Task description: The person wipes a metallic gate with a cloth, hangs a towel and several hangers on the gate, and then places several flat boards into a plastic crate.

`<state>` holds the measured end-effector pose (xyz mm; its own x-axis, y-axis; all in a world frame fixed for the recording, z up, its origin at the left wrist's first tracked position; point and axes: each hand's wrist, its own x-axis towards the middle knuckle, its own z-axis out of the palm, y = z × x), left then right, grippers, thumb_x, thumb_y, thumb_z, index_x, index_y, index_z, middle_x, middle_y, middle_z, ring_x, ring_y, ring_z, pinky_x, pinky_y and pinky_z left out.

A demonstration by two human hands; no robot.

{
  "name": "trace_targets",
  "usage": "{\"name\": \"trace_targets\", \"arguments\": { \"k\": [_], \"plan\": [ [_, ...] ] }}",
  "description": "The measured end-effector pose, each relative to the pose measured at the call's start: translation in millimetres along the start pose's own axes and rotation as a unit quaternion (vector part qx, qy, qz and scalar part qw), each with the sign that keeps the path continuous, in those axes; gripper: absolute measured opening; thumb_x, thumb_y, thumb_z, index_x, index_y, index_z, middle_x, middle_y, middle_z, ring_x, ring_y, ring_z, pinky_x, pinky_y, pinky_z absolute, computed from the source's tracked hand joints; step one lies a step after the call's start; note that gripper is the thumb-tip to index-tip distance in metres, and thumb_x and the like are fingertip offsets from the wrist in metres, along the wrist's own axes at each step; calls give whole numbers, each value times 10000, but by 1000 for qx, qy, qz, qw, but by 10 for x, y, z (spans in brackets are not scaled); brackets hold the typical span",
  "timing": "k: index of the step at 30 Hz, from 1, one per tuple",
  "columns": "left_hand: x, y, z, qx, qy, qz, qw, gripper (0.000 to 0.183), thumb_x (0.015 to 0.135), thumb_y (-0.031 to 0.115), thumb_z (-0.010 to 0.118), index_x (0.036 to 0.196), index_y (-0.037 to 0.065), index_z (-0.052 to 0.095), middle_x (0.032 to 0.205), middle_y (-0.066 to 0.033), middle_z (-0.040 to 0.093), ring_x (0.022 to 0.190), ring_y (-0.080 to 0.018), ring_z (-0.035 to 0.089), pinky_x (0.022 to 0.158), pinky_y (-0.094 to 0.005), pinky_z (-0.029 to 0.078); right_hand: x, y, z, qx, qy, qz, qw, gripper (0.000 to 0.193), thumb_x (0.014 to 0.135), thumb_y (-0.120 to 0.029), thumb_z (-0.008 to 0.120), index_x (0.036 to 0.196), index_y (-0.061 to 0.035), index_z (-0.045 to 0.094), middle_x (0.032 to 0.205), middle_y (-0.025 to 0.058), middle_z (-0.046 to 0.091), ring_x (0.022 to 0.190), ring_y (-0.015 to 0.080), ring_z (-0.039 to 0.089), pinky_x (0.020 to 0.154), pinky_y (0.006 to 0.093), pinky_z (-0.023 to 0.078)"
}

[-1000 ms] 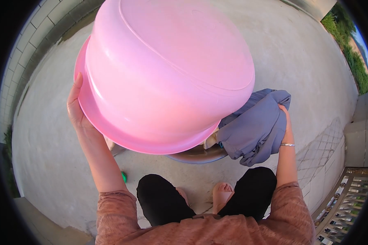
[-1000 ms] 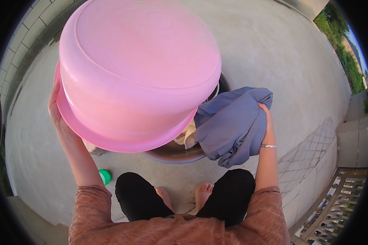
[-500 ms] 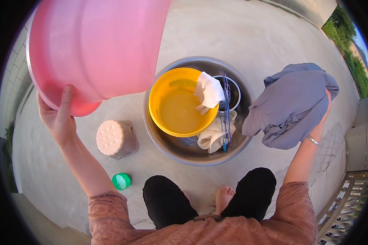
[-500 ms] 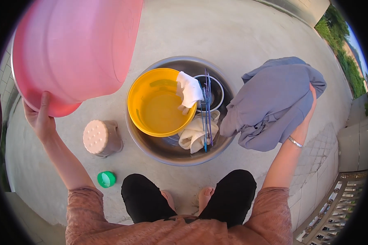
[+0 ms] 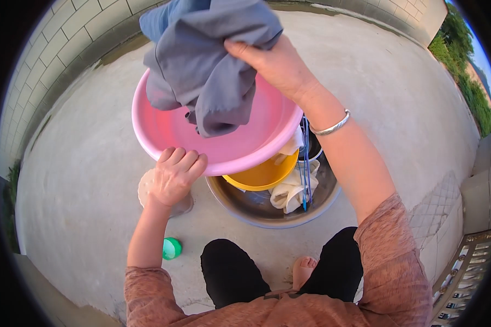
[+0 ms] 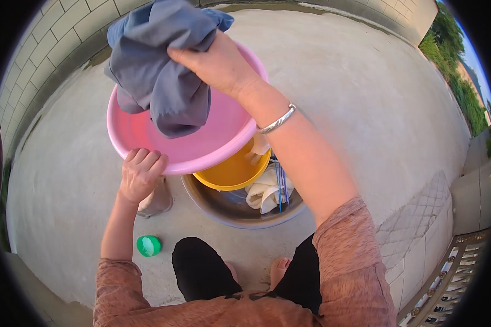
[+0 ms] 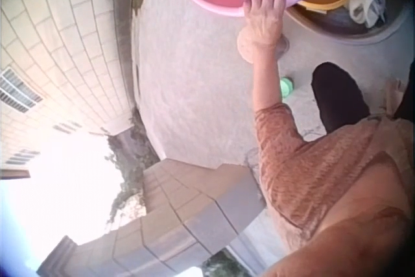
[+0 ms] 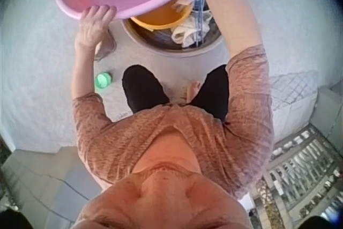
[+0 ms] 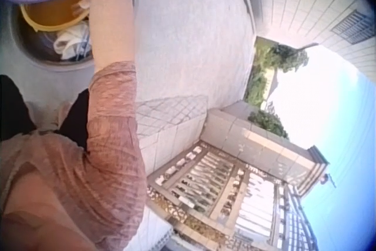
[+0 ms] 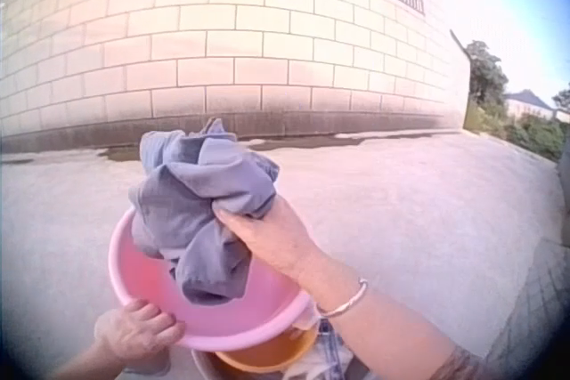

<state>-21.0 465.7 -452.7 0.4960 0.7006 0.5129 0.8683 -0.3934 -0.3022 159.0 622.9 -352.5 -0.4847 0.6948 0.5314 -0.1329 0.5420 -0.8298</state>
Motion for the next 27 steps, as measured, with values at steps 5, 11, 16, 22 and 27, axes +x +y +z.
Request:
{"name": "trace_targets", "arguments": {
  "k": [5, 11, 16, 22, 27],
  "plan": [
    [-281, -127, 152, -7, 21, -85, 996, 256, 548, 45, 535, 799, 90, 509, 687, 1, 454, 641, -162, 460, 578, -278, 371, -506, 400, -204, -118, -97, 139, 978, 230, 760, -178, 553, 899, 5, 539, 835, 85, 583, 800, 147, 549, 718, 265, 436],
    [-619, -489, 445, 29, 77, -234, 969, 302, 565, -30, 531, 850, 69, 533, 727, -16, 525, 667, -184, 506, 578, -299, 376, -1419, 1018, -985, -222, 8, 503, 835, 294, 792, -287, 499, 717, -10, 563, 668, 55, 570, 527, 100, 517, 467, 232, 441],
    [-811, -834, 862, 107, 37, -266, 957, 270, 607, -1, 513, 857, 98, 524, 728, 5, 513, 667, -173, 501, 577, -292, 360, -2109, 1290, -830, -30, -83, 673, 734, 626, 772, -512, 470, 1036, 54, 425, 906, 185, 539, 737, 223, 566, 612, 328, 486],
    [-1076, -1005, 1451, 114, -14, -283, 952, 243, 647, 38, 496, 876, 119, 513, 744, 4, 510, 704, -166, 498, 624, -318, 335, -2276, 1548, -237, 198, -9, 663, 722, 777, 729, -531, 518, 1224, -10, 224, 1142, 271, 372, 896, 321, 529, 679, 427, 477],
    [-1236, -936, 1908, 108, -53, -283, 951, 198, 671, 77, 482, 856, 138, 518, 740, 10, 514, 683, -158, 503, 638, -323, 321, -2267, 1690, 53, 237, 69, 650, 719, 456, 806, -253, 416, 1185, -27, 302, 1077, 231, 470, 879, 343, 542, 713, 450, 472]
  ]
}}
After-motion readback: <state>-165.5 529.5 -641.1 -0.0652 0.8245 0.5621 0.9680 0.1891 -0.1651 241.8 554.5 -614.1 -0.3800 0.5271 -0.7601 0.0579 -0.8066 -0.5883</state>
